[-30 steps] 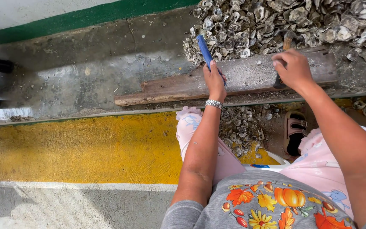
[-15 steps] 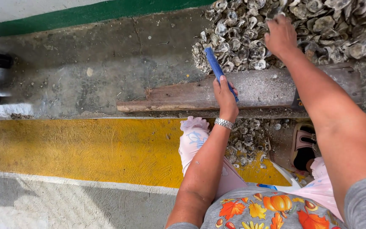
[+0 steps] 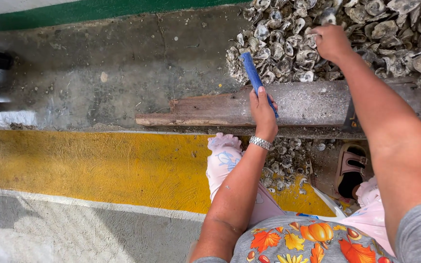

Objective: The recorder uses a hammer and a blue metal rod to crush empty oyster shells on a wooden plank.

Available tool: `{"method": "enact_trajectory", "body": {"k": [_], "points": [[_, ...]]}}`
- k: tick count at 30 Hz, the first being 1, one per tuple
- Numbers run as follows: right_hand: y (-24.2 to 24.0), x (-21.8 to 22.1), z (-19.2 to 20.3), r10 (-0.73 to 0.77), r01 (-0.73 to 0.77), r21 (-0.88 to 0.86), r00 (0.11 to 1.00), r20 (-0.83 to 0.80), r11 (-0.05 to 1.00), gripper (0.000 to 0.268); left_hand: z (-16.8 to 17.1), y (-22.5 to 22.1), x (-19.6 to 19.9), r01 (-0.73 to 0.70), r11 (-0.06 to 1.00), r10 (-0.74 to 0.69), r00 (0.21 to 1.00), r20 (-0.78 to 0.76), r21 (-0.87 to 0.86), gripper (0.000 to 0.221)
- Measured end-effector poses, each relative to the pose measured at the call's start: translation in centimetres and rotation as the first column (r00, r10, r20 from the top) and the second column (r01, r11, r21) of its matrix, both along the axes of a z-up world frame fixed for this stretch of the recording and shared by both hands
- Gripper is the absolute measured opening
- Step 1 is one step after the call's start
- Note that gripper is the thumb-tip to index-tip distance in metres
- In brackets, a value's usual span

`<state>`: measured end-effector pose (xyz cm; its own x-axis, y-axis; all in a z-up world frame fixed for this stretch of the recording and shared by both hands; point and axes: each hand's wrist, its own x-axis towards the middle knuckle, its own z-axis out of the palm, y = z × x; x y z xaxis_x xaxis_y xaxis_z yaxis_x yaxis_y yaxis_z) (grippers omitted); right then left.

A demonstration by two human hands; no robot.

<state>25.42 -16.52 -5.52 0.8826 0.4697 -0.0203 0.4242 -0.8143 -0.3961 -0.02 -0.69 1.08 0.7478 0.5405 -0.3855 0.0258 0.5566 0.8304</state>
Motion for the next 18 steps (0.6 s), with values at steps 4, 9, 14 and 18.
{"method": "enact_trajectory", "body": {"k": [4, 9, 14, 18], "points": [[-1.9, -2.9, 3.8, -0.02, 0.056, 0.233, 0.988, -0.154, 0.971, 0.028, -0.7, -0.4, -0.1, 0.004, 1.0, -0.003, 0.999, 0.043, -0.027, 0.022], [-3.1, -5.4, 7.4, -0.081, 0.157, 0.331, 0.969, -0.233, 0.93, 0.027, -1.1, -0.8, -0.3, -0.019, 1.0, 0.019, 1.0, 0.023, 0.007, 0.023], [-4.4, -7.1, 8.8, -0.115, 0.184, 0.259, 0.959, -0.26, 0.948, 0.022, -0.8, -1.0, -0.5, -0.044, 0.999, 0.042, 0.998, 0.057, 0.026, 0.023], [-5.5, -5.5, 6.3, -0.129, 0.118, -0.083, 0.981, -0.147, 0.99, 0.022, -0.6, -1.1, -0.3, -0.051, 0.999, 0.051, 0.998, 0.04, 0.008, 0.022]]}}
